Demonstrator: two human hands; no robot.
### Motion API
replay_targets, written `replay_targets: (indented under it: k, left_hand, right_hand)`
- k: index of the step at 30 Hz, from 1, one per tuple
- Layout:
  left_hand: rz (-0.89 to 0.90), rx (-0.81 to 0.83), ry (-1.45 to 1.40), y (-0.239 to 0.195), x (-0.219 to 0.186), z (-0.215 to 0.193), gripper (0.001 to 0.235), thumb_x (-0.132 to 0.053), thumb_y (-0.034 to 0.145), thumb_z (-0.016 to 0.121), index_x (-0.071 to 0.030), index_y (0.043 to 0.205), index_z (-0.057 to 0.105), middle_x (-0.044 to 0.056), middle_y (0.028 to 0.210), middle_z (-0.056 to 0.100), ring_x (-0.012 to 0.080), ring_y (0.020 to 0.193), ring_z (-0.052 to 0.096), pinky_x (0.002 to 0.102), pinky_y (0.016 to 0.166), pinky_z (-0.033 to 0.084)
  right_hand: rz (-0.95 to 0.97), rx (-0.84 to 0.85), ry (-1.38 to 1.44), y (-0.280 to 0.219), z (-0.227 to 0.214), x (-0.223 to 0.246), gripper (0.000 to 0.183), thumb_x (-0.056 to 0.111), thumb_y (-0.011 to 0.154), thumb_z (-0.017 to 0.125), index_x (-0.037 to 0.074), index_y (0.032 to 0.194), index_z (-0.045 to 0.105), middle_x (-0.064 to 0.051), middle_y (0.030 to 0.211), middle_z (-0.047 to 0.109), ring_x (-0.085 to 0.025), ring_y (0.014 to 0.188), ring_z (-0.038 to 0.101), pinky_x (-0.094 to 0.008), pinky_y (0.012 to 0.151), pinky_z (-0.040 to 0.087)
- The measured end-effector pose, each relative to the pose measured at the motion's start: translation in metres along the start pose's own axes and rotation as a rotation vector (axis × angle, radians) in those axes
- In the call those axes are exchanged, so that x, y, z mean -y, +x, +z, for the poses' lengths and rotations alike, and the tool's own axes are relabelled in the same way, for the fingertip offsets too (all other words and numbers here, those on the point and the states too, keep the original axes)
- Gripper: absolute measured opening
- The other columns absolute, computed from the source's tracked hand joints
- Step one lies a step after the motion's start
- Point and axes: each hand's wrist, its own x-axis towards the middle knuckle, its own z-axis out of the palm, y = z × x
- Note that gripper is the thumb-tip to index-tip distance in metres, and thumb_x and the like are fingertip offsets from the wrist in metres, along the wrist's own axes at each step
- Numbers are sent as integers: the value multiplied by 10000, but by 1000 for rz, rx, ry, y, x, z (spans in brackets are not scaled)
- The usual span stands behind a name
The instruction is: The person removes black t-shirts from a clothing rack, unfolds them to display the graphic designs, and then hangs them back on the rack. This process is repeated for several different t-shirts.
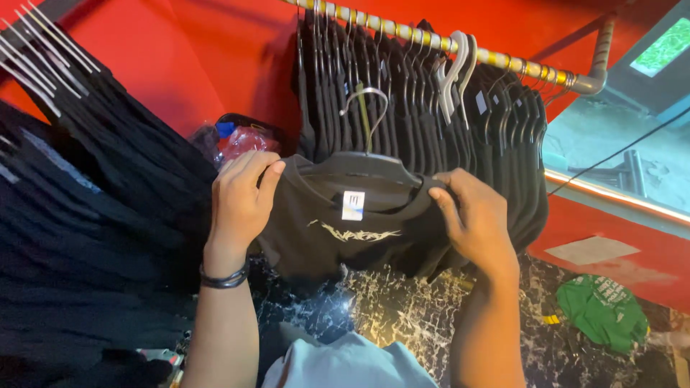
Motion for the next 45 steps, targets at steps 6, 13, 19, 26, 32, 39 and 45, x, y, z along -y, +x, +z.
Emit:
replay_targets:
  k: [6, 13, 19, 26, 32, 39, 45]
  left_hand:
    - [119, 117, 18, 15, -11, -17, 237, -271, 1063, 626, -41, 1115, 657, 170, 907, 614, 418, 933, 634, 503, 836, 476]
    - [165, 18, 84, 21, -3, -27, 220, -311, 1116, 539, -106, 1136, 614, 61, 928, 537, 297, 890, 576, 420, 825, 426]
    - [170, -17, 79, 10, 5, -30, 179, -278, 1114, 548, -110, 1131, 608, 46, 944, 535, 280, 912, 566, 412, 874, 402]
    - [41, -197, 158, -9, -2, -24, 283, -265, 1025, 653, -94, 1244, 600, 91, 1074, 555, 315, 1005, 555, 465, 960, 396]
    - [-306, -174, -553, -38, -33, 37, 381, -237, 991, 641, 1, 1284, 588, 159, 1025, 606, 359, 1004, 618, 466, 928, 481]
    - [-656, 3, -497, -68, 42, 4, 297, -206, 945, 694, -32, 1186, 674, 199, 980, 712, 345, 917, 696, 439, 770, 548]
    - [-683, 187, -78, -98, 73, -41, 204, -270, 976, 616, -200, 1096, 767, 138, 889, 748, 399, 933, 710, 485, 777, 524]
  right_hand:
    - [-36, 14, -52, 7, 3, -11, 222, 259, 1107, 554, 62, 1152, 647, -157, 998, 691, -419, 963, 669, -482, 861, 480]
    - [32, -114, -147, 4, 16, 9, 129, 179, 1056, 654, 83, 1141, 655, -72, 1033, 694, -299, 981, 662, -404, 901, 422]
    - [89, -222, -156, -4, 27, 28, 117, 143, 1044, 697, 81, 1137, 662, -44, 965, 654, -269, 910, 624, -389, 890, 407]
    - [105, -280, -213, -7, 41, 44, 165, 178, 999, 727, 114, 1144, 683, -54, 955, 672, -306, 909, 668, -414, 814, 478]
    - [255, -334, -372, -12, 107, 144, 262, 208, 914, 705, 199, 1171, 654, -27, 927, 651, -292, 856, 658, -449, 734, 510]
    - [68, 101, 659, -44, 170, 208, 527, 70, 968, 560, 34, 1481, 446, -247, 1302, 610, -487, 1212, 593, -544, 956, 528]
    - [191, -17, 838, -22, 213, 180, 312, 48, 998, 570, 58, 1307, 609, -171, 1120, 706, -353, 1057, 703, -446, 926, 560]
